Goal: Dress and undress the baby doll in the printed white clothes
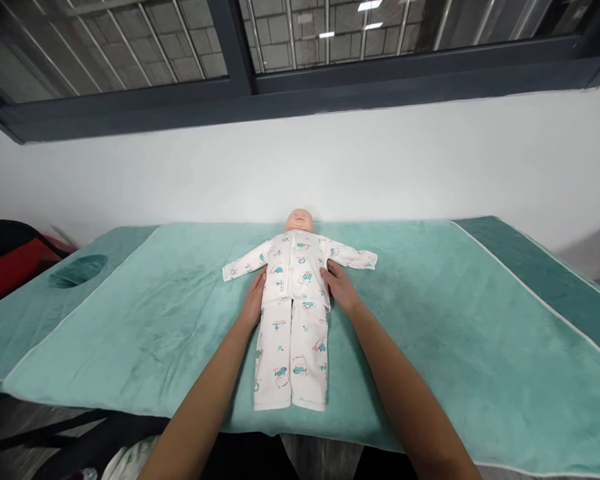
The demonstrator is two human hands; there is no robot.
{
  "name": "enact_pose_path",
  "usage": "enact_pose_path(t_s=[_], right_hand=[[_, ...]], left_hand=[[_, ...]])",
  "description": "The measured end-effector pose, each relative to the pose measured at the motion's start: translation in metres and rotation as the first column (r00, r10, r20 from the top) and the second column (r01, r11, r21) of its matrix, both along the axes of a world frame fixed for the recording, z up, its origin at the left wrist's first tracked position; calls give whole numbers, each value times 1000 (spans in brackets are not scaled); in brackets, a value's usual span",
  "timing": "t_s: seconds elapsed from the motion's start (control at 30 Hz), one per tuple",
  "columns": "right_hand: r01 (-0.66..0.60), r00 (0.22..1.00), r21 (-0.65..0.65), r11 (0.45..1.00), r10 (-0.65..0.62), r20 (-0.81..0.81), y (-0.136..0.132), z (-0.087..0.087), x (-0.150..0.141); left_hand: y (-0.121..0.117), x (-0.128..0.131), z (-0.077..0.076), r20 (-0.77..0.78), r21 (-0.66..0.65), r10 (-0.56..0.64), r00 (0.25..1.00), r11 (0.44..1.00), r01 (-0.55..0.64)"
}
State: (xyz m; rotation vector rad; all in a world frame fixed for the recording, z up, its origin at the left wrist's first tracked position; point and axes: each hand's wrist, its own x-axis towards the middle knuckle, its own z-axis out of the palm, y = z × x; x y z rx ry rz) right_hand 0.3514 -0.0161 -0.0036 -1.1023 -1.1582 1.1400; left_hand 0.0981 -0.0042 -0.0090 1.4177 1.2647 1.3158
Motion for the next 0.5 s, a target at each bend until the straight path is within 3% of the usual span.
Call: enact_pose_path(t_s=[0.13,0.27,0.4,0.5], right_hand=[[102,906,-52,993,-72,416,-3,5,7],[97,865,-108,989,-30,502,-11,11,16],[68,847,-181,981,39,531,-17,13,34],[157,825,-94,983,-78,560,-20,14,38]], left_hand=[[0,0,-7,-22,5,77,997,997,-77],[-4,0,-9,-34,47,240,970,970,-238],[-6,-1,-9,-43,55,320,947,947,-317],[-6,-1,-7,-48,103,272,961,958,-266]])
